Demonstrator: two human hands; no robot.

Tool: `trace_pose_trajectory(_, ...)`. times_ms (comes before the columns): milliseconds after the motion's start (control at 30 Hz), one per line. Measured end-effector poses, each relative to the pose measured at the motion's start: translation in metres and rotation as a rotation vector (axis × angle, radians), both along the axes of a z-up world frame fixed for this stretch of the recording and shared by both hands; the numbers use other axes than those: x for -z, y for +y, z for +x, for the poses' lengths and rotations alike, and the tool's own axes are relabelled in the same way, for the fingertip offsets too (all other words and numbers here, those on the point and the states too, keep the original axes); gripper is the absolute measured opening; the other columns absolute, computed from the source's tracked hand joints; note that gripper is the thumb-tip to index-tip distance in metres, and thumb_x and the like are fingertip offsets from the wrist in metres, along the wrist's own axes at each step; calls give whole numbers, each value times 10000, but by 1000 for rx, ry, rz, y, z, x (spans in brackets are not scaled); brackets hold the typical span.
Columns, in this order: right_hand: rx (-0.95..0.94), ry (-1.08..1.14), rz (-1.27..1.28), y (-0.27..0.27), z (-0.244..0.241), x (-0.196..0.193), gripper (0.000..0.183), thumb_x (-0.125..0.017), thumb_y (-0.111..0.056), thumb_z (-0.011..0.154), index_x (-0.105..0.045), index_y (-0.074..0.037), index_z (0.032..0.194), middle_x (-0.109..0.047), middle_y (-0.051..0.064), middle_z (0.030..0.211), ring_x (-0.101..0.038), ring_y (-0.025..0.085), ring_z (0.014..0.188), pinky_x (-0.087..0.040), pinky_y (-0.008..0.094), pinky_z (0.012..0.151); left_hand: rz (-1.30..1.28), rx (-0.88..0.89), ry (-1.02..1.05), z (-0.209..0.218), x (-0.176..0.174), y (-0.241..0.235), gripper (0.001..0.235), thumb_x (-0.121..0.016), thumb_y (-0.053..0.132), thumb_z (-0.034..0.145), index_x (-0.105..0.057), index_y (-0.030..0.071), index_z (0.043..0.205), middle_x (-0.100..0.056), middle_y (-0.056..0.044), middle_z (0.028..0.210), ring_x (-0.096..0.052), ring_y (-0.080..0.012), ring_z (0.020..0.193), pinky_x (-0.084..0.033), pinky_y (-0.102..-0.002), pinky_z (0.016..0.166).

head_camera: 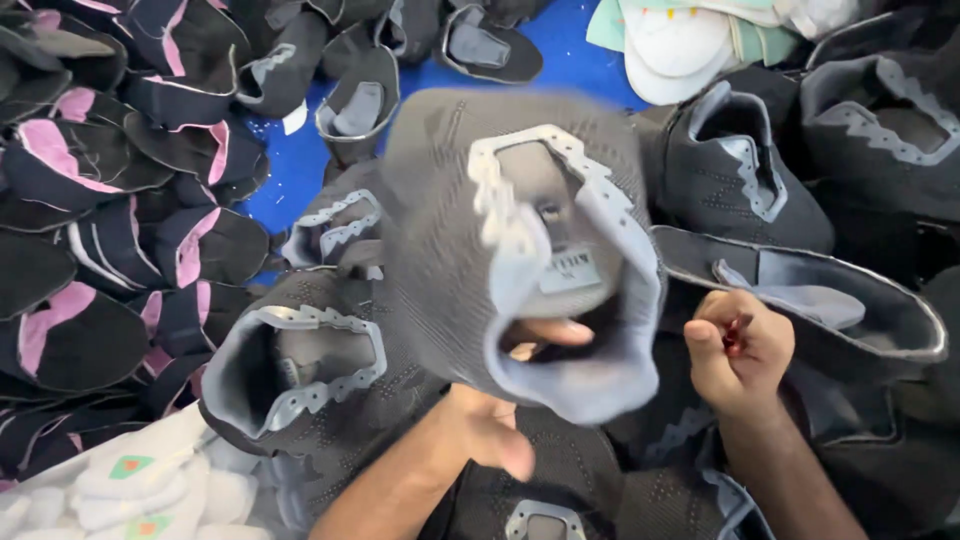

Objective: The person trims excess material and threads from shoe uppers using trimming snips.

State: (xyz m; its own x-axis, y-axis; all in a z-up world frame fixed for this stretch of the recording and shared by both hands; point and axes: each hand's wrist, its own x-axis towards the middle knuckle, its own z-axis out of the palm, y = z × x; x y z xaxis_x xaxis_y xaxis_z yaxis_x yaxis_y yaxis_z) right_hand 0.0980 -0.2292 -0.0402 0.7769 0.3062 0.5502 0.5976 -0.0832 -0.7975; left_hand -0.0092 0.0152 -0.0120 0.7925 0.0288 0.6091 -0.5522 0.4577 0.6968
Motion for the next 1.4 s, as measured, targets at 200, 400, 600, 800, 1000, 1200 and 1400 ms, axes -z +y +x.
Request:
trace_pose_trajectory(200,-49,109,120,-2,-4,14,381,-484,-283,1208,-567,-9,957,-631,69,857,-571,110,733,-474,238,727,-511,397,257,20,32,-4,574,-730,289,1054,-552,-27,1499,-639,-171,1401,-575,-302,1342,-421,-459,1208)
trace_pose_trajectory(400,-131,396,195,17,3,-16,545,-435,-168,1141,-290,-12,1642,-630,58,947,-575,92,714,-506,252,651,-419,405,437,34,72,-15,567,-764,196,1048,-490,-33,1488,-552,-137,1460,-470,-281,1434,-322,-460,1274)
trace_pose_trajectory(600,-110,394,15,10,13,-3,549,-403,-131,1119,-302,-6,1644,-544,18,923,-556,99,596,-431,231,595,-542,471,481,45,81,-18,695,-717,279,1016,-387,51,1583,-481,-101,1590,-441,-289,1500,-333,-489,1274)
trace_pose_trajectory(800,-123,417,88,13,14,-6,512,-402,-132,1119,-304,-6,1606,-694,89,1186,-564,84,623,-476,243,599,-527,492,459,48,98,-14,606,-650,282,1089,-406,40,1588,-503,-121,1586,-465,-298,1498,-348,-505,1284)
trace_pose_trajectory(1000,164,-390,-143,-12,5,21,123,-609,-52,1149,-661,-136,1222,-654,105,866,-595,187,654,-480,282,629,-185,111,410,53,82,-19,602,-684,255,1054,-439,8,1547,-512,-58,1531,-468,-183,1431,-338,-383,1246)
trace_pose_trajectory(1200,-50,-628,-266,14,-2,-38,298,-841,-30,809,-700,-81,1066,-489,-4,679,-455,180,551,-313,354,543,189,-69,342,35,62,-33,325,-679,106,1044,-636,-21,1341,-689,-62,1283,-635,-176,1204,-490,-356,1101)
trace_pose_trajectory(1400,-45,-620,-421,13,1,-41,266,-846,-85,658,-770,-147,906,-421,1,595,-425,200,486,-329,383,488,340,-178,188,35,65,-36,277,-640,95,1064,-635,-28,1312,-682,-98,1275,-630,-195,1224,-461,-348,1140)
